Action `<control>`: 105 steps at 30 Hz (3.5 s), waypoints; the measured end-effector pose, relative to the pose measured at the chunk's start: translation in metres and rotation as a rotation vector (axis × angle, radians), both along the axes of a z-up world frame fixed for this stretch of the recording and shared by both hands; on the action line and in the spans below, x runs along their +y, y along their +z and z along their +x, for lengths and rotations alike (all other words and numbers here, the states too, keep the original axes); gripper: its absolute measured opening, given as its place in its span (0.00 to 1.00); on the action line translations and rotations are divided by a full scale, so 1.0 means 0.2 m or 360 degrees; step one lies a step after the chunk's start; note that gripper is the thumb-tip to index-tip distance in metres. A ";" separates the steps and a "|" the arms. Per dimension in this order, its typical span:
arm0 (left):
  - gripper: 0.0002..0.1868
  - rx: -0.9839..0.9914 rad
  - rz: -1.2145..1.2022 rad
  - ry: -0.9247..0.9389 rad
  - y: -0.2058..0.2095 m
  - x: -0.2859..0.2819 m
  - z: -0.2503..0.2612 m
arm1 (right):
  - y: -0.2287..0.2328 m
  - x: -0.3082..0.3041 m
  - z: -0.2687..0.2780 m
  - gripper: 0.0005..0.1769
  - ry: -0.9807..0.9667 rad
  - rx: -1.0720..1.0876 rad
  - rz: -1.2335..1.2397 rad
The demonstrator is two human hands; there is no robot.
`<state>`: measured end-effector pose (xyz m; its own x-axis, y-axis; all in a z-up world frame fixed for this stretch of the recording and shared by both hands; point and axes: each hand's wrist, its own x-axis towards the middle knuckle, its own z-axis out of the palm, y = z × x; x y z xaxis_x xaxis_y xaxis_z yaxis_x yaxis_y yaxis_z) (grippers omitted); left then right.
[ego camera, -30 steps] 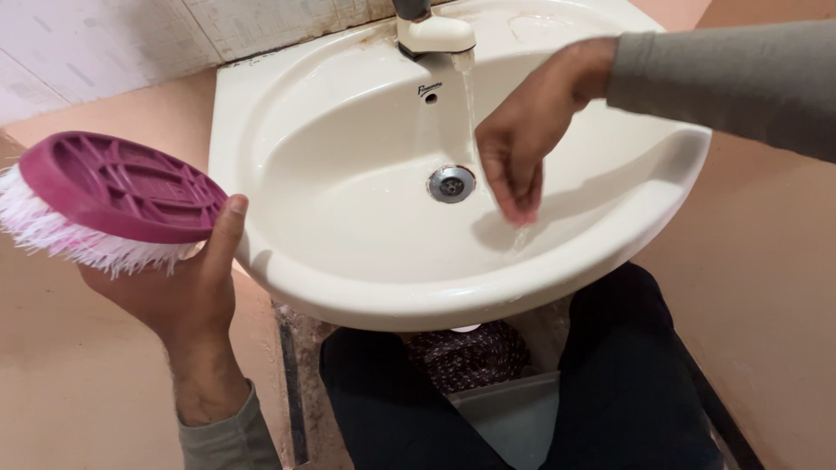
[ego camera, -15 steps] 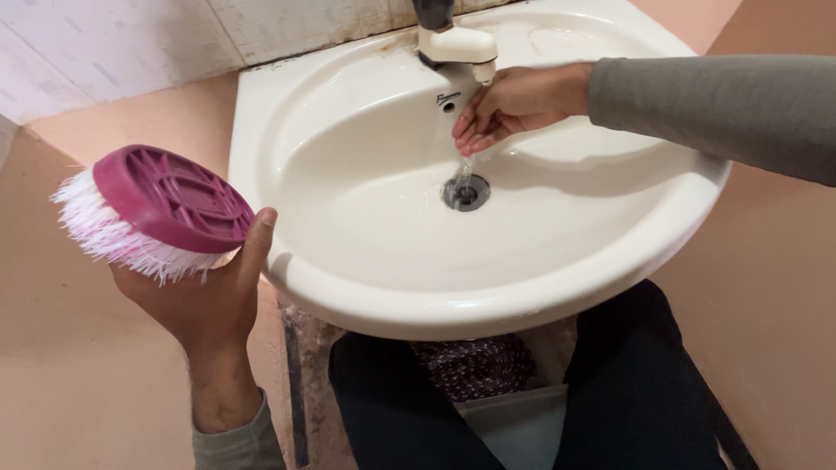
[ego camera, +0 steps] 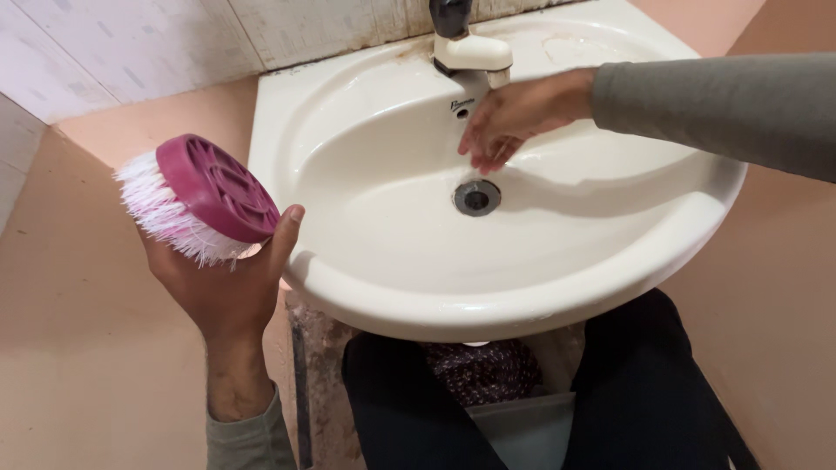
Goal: The person washes their hands under running water from a sink faucet. They then use a pink scrubbing brush to clean the sink basin, the faucet, and the surrounding tiled wall area. The person scrubs the surfaces repeatedly with the brush.
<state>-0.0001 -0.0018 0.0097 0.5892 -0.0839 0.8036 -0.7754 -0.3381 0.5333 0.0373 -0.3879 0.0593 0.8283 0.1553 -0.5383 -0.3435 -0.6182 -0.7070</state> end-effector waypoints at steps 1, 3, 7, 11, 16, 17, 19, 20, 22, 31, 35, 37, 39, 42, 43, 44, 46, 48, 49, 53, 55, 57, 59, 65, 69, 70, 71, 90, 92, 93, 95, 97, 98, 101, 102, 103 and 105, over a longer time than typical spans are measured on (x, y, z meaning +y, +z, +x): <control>0.41 0.0002 -0.0007 0.0005 0.01 0.00 0.00 | -0.02 -0.03 0.00 0.17 -0.0048 0.0024 0.0046; 0.42 0.0019 -0.0025 -0.0015 0.02 -0.01 -0.01 | -0.05 -0.09 0.03 0.15 -0.0122 0.0031 0.0230; 0.43 0.0073 -0.0034 -0.0017 0.07 -0.07 -0.01 | -0.08 -0.21 0.09 0.12 -0.0264 -0.0063 0.0664; 0.42 0.0075 0.0002 0.0059 0.11 -0.11 -0.04 | -0.09 -0.31 0.17 0.12 -0.0173 0.0110 0.0691; 0.43 0.0104 0.0061 0.0131 0.14 -0.14 -0.03 | 0.05 -0.54 0.22 0.12 0.0059 0.0187 0.0391; 0.42 0.0118 0.0062 0.0138 0.15 -0.14 -0.03 | 0.11 -0.57 0.23 0.12 0.0066 0.0142 0.0388; 0.42 0.0132 0.0066 0.0153 0.15 -0.15 -0.03 | 0.24 -0.60 0.25 0.13 -0.0147 -0.0203 0.0160; 0.42 0.0123 0.0068 0.0161 0.15 -0.17 -0.02 | 0.30 -0.61 0.24 0.14 -0.0255 -0.0377 0.0041; 0.42 0.0087 0.0078 0.0143 0.17 -0.20 -0.01 | 0.38 -0.58 0.22 0.14 -0.0325 -0.0554 -0.0112; 0.40 0.0235 0.0059 -0.0156 0.24 -0.25 0.02 | 0.31 -0.40 0.25 0.16 -0.0142 -0.0437 -0.0309; 0.41 0.0220 0.0155 -0.0188 0.28 -0.27 0.08 | 0.13 -0.32 0.24 0.12 -0.0236 -0.0119 0.0297; 0.41 0.0187 0.0194 -0.0209 0.32 -0.28 0.11 | 0.09 -0.36 0.23 0.13 -0.0152 -0.0053 0.0438; 0.41 0.0158 0.0220 -0.0236 0.37 -0.32 0.16 | 0.08 -0.37 0.22 0.14 -0.0078 0.0029 0.0501; 0.42 0.0101 0.0301 -0.0284 0.47 -0.41 0.25 | 0.03 -0.35 0.15 0.16 0.0004 0.0149 0.0499; 0.42 0.0079 0.0327 -0.0288 0.50 -0.45 0.28 | 0.03 -0.34 0.15 0.16 0.0025 0.0151 0.0505; 0.42 0.0056 0.0355 -0.0293 0.53 -0.49 0.31 | 0.02 -0.33 0.15 0.16 0.0045 0.0151 0.0512; 0.42 0.0024 0.0393 -0.0280 0.58 -0.57 0.36 | -0.03 -0.29 0.14 0.15 -0.0022 0.0229 0.0554; 0.42 0.0006 0.0410 -0.0245 0.60 -0.62 0.40 | -0.09 -0.29 0.15 0.14 -0.0023 0.0288 0.0617; 0.42 -0.0007 0.0408 -0.0241 0.59 -0.63 0.40 | -0.12 -0.29 0.16 0.14 0.0008 0.0307 0.0660; 0.42 0.0026 0.0387 -0.0240 0.57 -0.60 0.41 | -0.10 -0.49 0.22 0.12 0.0053 0.0441 0.0583; 0.42 0.0027 0.0390 -0.0227 0.54 -0.54 0.38 | 0.02 -0.63 0.23 0.13 0.0095 0.0362 0.0475; 0.42 -0.0039 0.0408 -0.0193 0.52 -0.48 0.36 | 0.21 -0.73 0.23 0.13 -0.0077 0.0051 0.0289; 0.42 -0.0028 0.0455 -0.0111 0.50 -0.44 0.35 | 0.41 -0.77 0.19 0.16 -0.0155 -0.0287 0.0119; 0.41 0.0030 0.0508 -0.0047 0.47 -0.42 0.32 | 0.59 -0.70 0.15 0.17 -0.0264 -0.0647 -0.0686; 0.40 0.0109 0.0479 0.0011 0.46 -0.39 0.30 | 0.57 -0.66 0.21 0.18 -0.0123 -0.0637 -0.0817; 0.40 0.0128 0.0455 0.0019 0.46 -0.38 0.29 | 0.56 -0.65 0.21 0.18 -0.0109 -0.0620 -0.0860; 0.40 0.0146 0.0431 0.0027 0.46 -0.36 0.28 | 0.54 -0.62 0.20 0.18 -0.0095 -0.0603 -0.0903; 0.41 0.0032 0.0294 0.0083 0.36 -0.19 0.25 | -0.15 0.00 0.04 0.13 -0.0511 0.0022 0.0772; 0.41 0.0015 0.0290 0.0059 0.36 -0.18 0.26 | -0.15 0.12 0.03 0.14 -0.0460 -0.0018 0.0782; 0.41 0.0007 0.0286 0.0046 0.36 -0.18 0.26 | -0.15 0.19 0.05 0.15 -0.0424 -0.0047 0.0833; 0.41 0.0018 0.0245 0.0038 0.36 -0.18 0.26 | -0.12 0.29 0.11 0.15 -0.0348 -0.0199 0.0910; 0.41 0.0020 0.0224 0.0042 0.37 -0.19 0.25 | 0.02 0.34 0.26 0.15 -0.0292 -0.0497 0.0854; 0.41 0.0021 0.0226 0.0051 0.38 -0.19 0.24 | 0.10 0.35 0.33 0.16 -0.0285 -0.0661 0.0776; 0.41 -0.0004 0.0273 0.0096 0.40 -0.19 0.20 | 0.29 0.34 0.41 0.17 -0.0262 -0.0593 0.0505; 0.41 -0.0016 0.0295 0.0113 0.40 -0.19 0.20 | 0.32 0.34 0.42 0.17 -0.0216 -0.0632 0.0379; 0.41 -0.0015 0.0291 0.0104 0.41 -0.19 0.19 | 0.34 0.34 0.43 0.17 -0.0170 -0.0670 0.0252; 0.41 -0.0008 0.0280 0.0084 0.41 -0.18 0.19 | 0.37 0.31 0.42 0.19 -0.0084 -0.0791 0.0245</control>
